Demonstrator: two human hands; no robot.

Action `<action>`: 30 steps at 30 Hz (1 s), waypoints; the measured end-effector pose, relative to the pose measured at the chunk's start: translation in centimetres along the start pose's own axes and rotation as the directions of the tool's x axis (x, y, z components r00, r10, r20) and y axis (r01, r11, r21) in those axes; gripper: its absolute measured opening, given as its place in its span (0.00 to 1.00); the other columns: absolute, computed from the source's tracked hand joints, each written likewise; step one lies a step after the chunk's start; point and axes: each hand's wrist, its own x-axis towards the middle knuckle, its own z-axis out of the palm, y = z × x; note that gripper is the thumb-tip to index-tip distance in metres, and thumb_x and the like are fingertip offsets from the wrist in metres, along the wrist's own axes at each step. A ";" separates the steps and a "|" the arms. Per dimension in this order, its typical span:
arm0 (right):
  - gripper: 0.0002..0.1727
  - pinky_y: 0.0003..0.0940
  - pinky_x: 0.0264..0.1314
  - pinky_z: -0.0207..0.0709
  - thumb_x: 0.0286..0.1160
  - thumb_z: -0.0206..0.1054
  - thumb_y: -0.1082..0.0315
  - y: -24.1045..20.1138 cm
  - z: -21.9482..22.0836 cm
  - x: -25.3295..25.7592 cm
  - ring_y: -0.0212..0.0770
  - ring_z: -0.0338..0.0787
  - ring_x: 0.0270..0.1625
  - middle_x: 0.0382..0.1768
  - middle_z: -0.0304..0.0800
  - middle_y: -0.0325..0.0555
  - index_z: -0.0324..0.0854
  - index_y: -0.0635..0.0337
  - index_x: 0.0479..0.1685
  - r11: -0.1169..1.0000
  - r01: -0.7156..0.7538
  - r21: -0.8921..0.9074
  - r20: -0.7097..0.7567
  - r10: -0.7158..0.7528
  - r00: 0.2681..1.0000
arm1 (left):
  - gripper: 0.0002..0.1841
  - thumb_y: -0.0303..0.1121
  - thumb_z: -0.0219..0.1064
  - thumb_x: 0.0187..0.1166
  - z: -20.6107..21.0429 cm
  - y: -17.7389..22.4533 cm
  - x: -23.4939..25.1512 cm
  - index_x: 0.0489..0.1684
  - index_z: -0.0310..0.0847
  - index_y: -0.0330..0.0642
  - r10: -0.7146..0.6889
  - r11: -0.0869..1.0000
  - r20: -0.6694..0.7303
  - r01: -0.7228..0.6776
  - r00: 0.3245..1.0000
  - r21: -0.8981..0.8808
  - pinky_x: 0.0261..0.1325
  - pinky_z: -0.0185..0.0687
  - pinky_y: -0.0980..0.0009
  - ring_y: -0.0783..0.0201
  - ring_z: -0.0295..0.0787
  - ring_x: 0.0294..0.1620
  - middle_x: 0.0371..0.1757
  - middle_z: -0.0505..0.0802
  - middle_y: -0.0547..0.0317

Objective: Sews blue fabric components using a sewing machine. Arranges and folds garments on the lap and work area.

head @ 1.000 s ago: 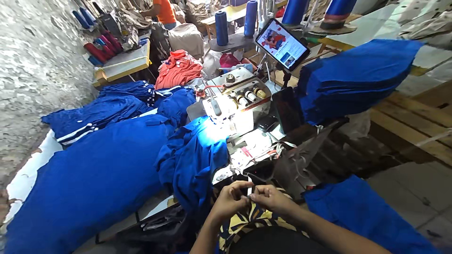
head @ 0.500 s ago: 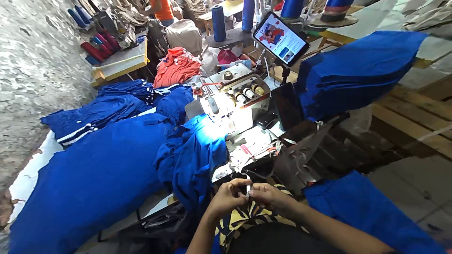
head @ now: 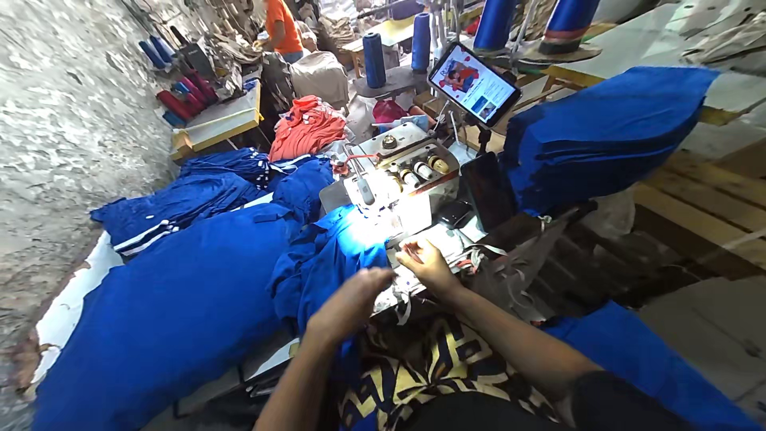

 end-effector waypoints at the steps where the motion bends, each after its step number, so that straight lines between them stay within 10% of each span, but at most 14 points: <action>1: 0.20 0.21 0.48 0.78 0.73 0.73 0.69 0.4 1.1 1.3 0.26 0.82 0.41 0.42 0.85 0.47 0.78 0.75 0.57 0.997 -0.011 0.073 -0.028 0.013 1.000 | 0.18 0.16 0.60 0.78 -1.5 -0.9 1.2 0.65 0.82 0.28 0.028 1.000 -0.081 -0.027 0.996 0.005 0.59 0.86 0.48 0.44 0.92 0.49 0.45 0.93 0.40; 4: 0.19 0.22 0.50 0.80 0.71 0.74 0.70 1.2 3.1 3.0 0.26 0.84 0.42 0.41 0.87 0.48 0.79 0.76 0.54 0.987 -0.006 0.158 -0.069 0.017 0.997 | 0.15 0.19 0.64 0.78 -3.6 -4.1 4.7 0.61 0.81 0.25 0.072 0.997 -0.221 -0.077 0.973 -0.015 0.57 0.87 0.53 0.49 0.94 0.46 0.43 0.94 0.40; 9: 0.13 0.18 0.30 0.72 0.72 0.74 0.72 1.4 3.2 2.5 0.19 0.73 0.21 0.17 0.75 0.27 0.78 0.57 0.21 0.952 -0.160 0.260 -0.044 0.177 0.983 | 0.08 0.21 0.69 0.73 -3.0 -7.0 7.8 0.44 0.84 0.22 0.050 0.995 -0.246 -0.068 0.968 -0.066 0.55 0.86 0.57 0.53 0.91 0.44 0.42 0.91 0.39; 13: 0.12 0.15 0.27 0.69 0.68 0.74 0.75 2.1 3.0 2.3 0.17 0.72 0.20 0.17 0.75 0.24 0.78 0.55 0.20 0.963 -0.054 0.264 -0.079 0.078 0.994 | 0.11 0.22 0.72 0.69 -0.7 -8.4 7.9 0.46 0.87 0.25 0.184 0.982 -0.465 -0.180 0.866 0.054 0.57 0.87 0.58 0.52 0.92 0.48 0.46 0.93 0.39; 19: 0.16 0.15 0.26 0.65 0.70 0.72 0.74 2.8 3.1 2.4 0.17 0.68 0.19 0.15 0.70 0.23 0.74 0.52 0.18 0.967 -0.009 0.255 -0.093 0.033 0.995 | 0.09 0.33 0.69 0.75 2.3 -6.5 5.4 0.38 0.97 0.41 0.118 0.925 -0.600 0.132 0.791 0.355 0.58 0.76 0.38 0.42 0.92 0.52 0.47 0.96 0.45; 30: 0.14 0.14 0.26 0.65 0.70 0.73 0.75 2.3 2.8 2.2 0.16 0.69 0.19 0.16 0.72 0.23 0.76 0.54 0.19 0.964 -0.050 0.261 -0.077 0.072 0.994 | 0.14 0.40 0.64 0.78 4.9 -5.6 6.7 0.44 0.97 0.48 -0.012 0.920 -0.793 0.316 0.609 0.229 0.56 0.72 0.42 0.45 0.90 0.57 0.53 0.97 0.54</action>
